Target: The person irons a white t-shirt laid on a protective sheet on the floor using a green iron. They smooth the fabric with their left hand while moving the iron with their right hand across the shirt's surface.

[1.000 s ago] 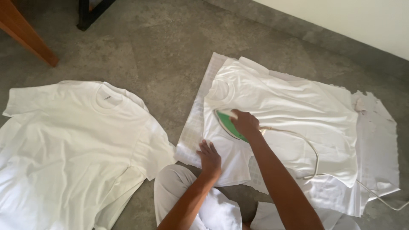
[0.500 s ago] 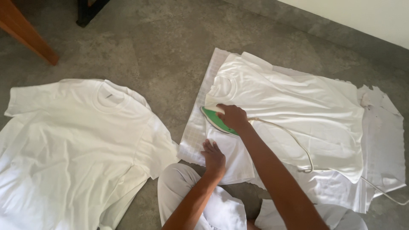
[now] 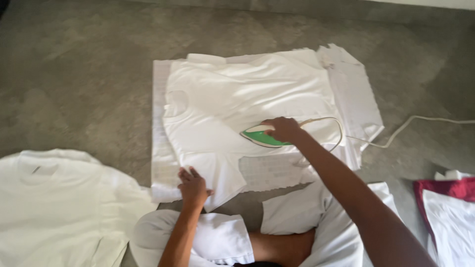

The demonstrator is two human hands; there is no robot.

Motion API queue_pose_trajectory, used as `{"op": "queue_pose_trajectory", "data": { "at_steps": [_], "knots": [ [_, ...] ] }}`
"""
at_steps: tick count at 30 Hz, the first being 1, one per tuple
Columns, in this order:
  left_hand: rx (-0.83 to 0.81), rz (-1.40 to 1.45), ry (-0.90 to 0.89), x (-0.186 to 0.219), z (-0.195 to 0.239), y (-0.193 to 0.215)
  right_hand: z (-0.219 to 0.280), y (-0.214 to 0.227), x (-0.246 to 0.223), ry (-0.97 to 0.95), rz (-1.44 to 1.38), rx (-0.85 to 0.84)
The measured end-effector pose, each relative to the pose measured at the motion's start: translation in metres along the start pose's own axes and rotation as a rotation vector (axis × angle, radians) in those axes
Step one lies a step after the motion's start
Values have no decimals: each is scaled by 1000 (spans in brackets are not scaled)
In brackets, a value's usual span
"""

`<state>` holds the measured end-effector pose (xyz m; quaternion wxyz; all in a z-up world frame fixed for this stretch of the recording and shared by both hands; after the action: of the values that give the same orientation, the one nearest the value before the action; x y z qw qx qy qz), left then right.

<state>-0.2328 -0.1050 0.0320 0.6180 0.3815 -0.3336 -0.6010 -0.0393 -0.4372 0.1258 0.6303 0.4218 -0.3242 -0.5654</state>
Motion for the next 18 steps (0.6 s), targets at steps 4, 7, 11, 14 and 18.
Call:
{"op": "queue_pose_trajectory", "data": {
  "at_steps": [4,7,11,14,18],
  "knots": [
    [37,-11,-39,-12,-15,-23,36,5,114,-106,4,-45],
    [61,-59,-105,-22,-26,-41,46,1,187,-209,34,-10],
    [93,-138,-68,-32,-33,-56,50,12,228,-365,31,-54],
    [102,-203,-67,-37,-37,-60,34,-1,238,-304,47,-35],
    [115,-289,-78,-43,-36,-63,40,-15,193,29,94,-49]
  ]
}}
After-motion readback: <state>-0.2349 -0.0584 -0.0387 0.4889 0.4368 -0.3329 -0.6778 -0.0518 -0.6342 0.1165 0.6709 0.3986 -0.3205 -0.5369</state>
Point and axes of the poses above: each hand's wrist, its own z-axis away from the middle knuckle, its own y-axis out of the back of the hand, x = y × z, the point moved 1 cm from there along -z, towards the middle knuckle, and after that the axes turned 5 degrees about -y, right-handed, at the moved point
